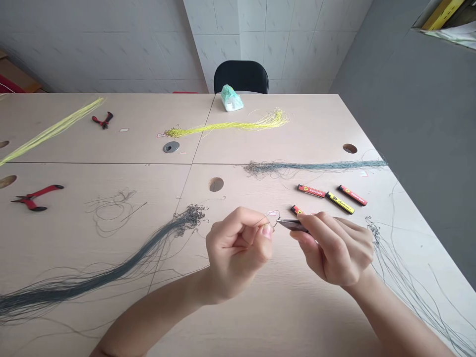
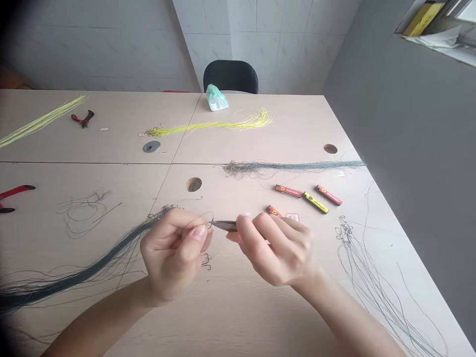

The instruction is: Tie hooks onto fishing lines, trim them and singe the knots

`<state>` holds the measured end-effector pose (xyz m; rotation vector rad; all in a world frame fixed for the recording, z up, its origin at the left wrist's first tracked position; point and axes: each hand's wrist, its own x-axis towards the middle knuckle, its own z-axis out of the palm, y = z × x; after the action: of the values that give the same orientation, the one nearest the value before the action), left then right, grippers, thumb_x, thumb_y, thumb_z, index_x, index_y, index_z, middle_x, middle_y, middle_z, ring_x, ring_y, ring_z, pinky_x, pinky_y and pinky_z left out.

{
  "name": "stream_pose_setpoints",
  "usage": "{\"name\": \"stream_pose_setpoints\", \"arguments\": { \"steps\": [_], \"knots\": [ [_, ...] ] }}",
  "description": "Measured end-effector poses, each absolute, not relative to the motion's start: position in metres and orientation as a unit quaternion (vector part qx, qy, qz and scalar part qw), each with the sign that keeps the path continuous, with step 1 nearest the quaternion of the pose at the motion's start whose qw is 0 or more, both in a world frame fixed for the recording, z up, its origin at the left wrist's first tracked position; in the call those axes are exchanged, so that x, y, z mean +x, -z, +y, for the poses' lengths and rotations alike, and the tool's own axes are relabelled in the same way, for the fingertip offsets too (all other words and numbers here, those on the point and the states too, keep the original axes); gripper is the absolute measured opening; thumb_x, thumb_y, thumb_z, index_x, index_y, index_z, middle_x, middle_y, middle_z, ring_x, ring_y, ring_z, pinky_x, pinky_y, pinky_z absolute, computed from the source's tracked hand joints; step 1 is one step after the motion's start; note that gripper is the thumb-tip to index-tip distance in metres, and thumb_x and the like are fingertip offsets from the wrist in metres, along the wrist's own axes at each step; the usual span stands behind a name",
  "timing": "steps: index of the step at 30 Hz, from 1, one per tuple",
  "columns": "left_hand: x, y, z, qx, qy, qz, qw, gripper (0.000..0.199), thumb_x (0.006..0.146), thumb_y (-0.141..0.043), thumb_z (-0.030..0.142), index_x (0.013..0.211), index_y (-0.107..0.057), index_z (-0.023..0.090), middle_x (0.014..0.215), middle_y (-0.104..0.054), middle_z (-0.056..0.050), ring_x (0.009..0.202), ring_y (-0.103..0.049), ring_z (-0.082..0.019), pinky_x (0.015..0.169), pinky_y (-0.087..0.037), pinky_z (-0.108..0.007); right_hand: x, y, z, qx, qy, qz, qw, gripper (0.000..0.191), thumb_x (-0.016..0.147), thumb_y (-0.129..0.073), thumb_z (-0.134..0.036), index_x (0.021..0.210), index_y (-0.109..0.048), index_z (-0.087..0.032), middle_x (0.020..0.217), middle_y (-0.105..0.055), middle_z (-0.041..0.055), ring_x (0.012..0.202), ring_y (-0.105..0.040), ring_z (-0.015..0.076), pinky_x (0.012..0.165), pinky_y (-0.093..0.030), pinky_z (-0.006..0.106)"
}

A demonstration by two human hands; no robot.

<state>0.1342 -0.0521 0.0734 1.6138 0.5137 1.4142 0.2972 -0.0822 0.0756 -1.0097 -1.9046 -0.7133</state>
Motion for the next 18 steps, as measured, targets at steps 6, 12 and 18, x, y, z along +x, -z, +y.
{"name": "stream_pose_setpoints", "arguments": {
  "steps": [6, 12, 18],
  "knots": [
    [0.132, -0.076, -0.050, 0.683, -0.586, 0.230, 0.371, 0.018, 0.087, -0.052, 0.008, 0.075, -0.051, 0.021, 0.048, -0.028, 0.010, 0.038, -0.027, -0.005, 0.036, -0.030, -0.018, 0.296, -0.076, -0.085, -0.429, 0.209, -0.740, 0.474, 0.008, 0.097, -0.051, -0.019, 0.102, -0.055, -0.014, 0.060, -0.057, -0.0016, 0.044, -0.047, 0.0098, 0.039, -0.033, 0.023],
    [0.121, -0.083, -0.032, 0.814, -0.557, 0.167, -0.010, 0.016, 0.078, -0.055, 0.003, 0.077, -0.056, 0.019, 0.047, -0.042, 0.009, 0.036, -0.032, -0.005, 0.033, -0.028, -0.021, 0.289, -0.076, -0.097, -0.455, -0.232, -0.651, 0.561, 0.012, 0.099, -0.048, -0.024, 0.110, -0.053, -0.021, 0.067, -0.047, -0.0042, 0.051, -0.037, 0.0091, 0.045, -0.031, 0.023],
    [0.115, -0.085, -0.031, 0.847, -0.489, 0.158, -0.136, 0.015, 0.075, -0.059, 0.003, 0.083, -0.058, 0.015, 0.049, -0.050, 0.007, 0.040, -0.044, -0.008, 0.039, -0.041, -0.023, 0.286, -0.086, -0.092, -0.416, -0.581, -0.398, 0.575, 0.025, 0.084, -0.070, -0.044, 0.093, -0.066, -0.021, 0.058, -0.028, -0.0090, 0.044, -0.015, 0.0049, 0.039, -0.014, 0.023]
  ]
}}
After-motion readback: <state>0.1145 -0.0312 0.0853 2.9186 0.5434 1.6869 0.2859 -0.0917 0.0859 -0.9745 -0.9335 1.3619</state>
